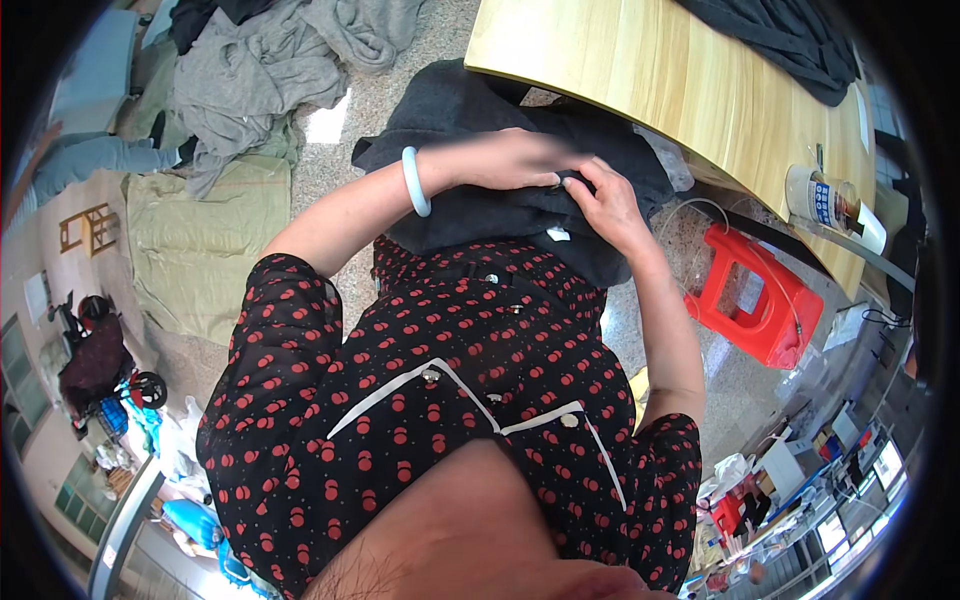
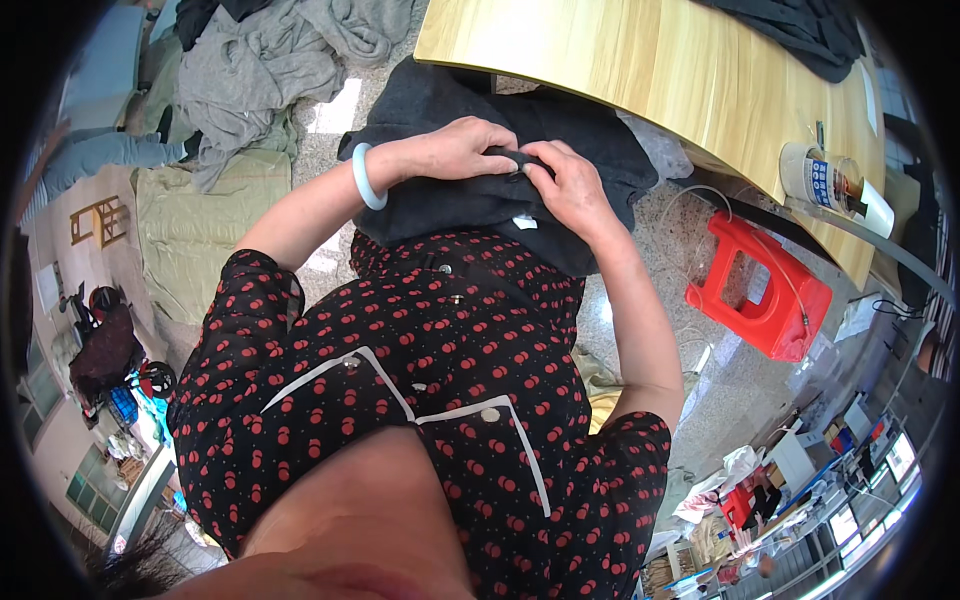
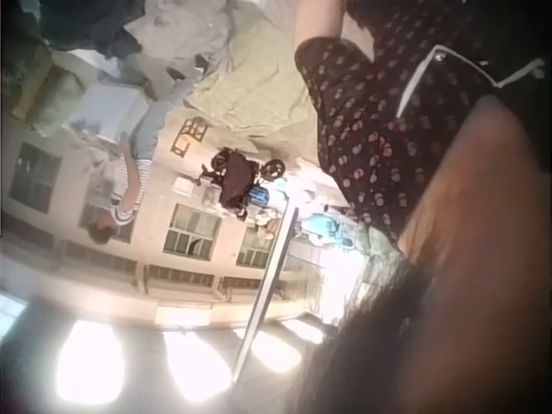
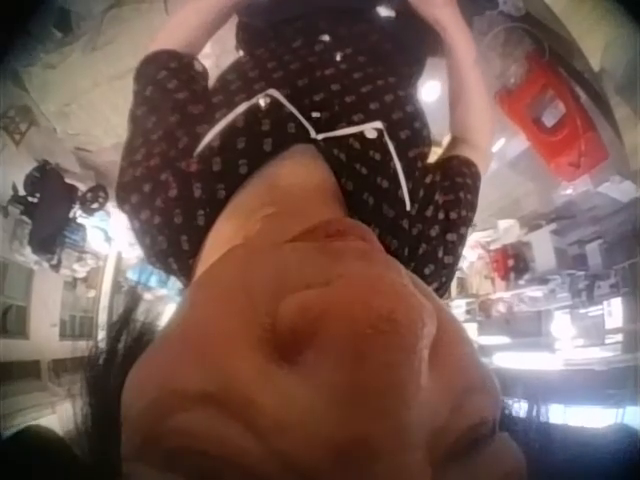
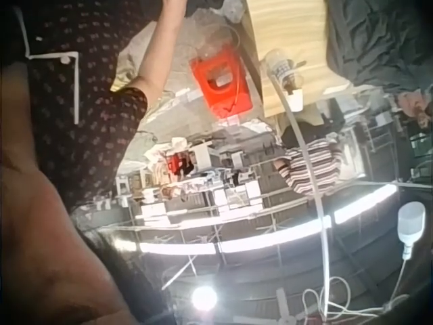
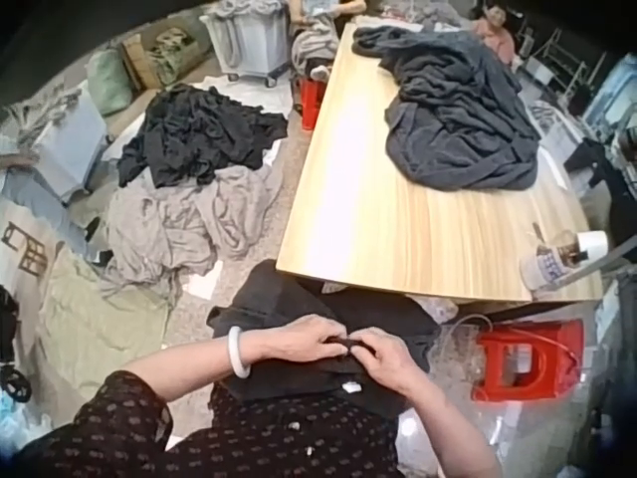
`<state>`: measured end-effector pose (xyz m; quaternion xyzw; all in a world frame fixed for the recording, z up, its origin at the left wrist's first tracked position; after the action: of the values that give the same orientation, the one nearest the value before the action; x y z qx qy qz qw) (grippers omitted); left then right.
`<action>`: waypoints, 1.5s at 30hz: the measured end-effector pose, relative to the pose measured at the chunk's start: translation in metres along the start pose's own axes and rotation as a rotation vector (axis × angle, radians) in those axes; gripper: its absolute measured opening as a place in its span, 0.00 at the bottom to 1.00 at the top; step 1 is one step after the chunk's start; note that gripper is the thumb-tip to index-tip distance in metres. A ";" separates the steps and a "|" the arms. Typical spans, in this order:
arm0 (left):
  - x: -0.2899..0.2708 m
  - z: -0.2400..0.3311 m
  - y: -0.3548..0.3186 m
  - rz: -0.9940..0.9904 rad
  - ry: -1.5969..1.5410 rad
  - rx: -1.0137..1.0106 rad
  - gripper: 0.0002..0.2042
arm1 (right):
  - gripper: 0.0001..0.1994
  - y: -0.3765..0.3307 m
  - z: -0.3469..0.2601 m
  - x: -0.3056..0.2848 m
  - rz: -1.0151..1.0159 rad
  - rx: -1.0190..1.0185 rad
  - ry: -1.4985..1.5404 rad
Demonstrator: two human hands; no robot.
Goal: Inspecting and sorting finished dark garments in a factory environment.
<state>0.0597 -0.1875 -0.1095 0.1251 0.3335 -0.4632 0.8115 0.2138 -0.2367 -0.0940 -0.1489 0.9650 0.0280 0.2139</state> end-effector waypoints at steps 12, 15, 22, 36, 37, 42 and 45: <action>-0.039 -0.091 -0.092 -0.011 0.053 -0.333 0.14 | 0.11 0.023 -0.029 0.043 -0.082 -0.141 -0.174; -0.043 -0.084 -0.092 -0.064 -0.003 -0.356 0.14 | 0.11 0.033 -0.037 0.066 -0.113 -0.215 -0.149; -0.038 -0.075 -0.080 -0.141 0.172 -0.229 0.19 | 0.14 0.022 -0.044 0.097 -0.146 -0.037 -0.244; -0.022 -0.067 -0.077 -0.036 0.367 -0.059 0.12 | 0.05 0.029 -0.037 0.100 -0.026 -0.195 -0.218; -0.024 -0.066 -0.077 0.011 0.368 -0.063 0.12 | 0.05 0.030 -0.038 0.101 -0.024 -0.198 -0.219; -0.060 -0.050 -0.067 0.089 -0.086 -0.338 0.12 | 0.06 0.035 -0.060 0.089 0.043 -0.260 -0.072; -0.065 -0.047 -0.063 0.046 -0.117 -0.376 0.13 | 0.06 0.039 -0.065 0.079 0.089 -0.191 -0.035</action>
<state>-0.0355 -0.1545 -0.0950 -0.0481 0.3636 -0.3806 0.8489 0.1074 -0.2286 -0.0684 -0.1249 0.9598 0.1317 0.2140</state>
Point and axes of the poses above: each hand's wrist, its own y-axis towards the middle knuckle, its own x-axis out of the palm, z = x × y, the point moved 3 cm from there along y, towards the middle knuckle, and after that the axes turned 12 degrees about y, right-handed, at the moved point
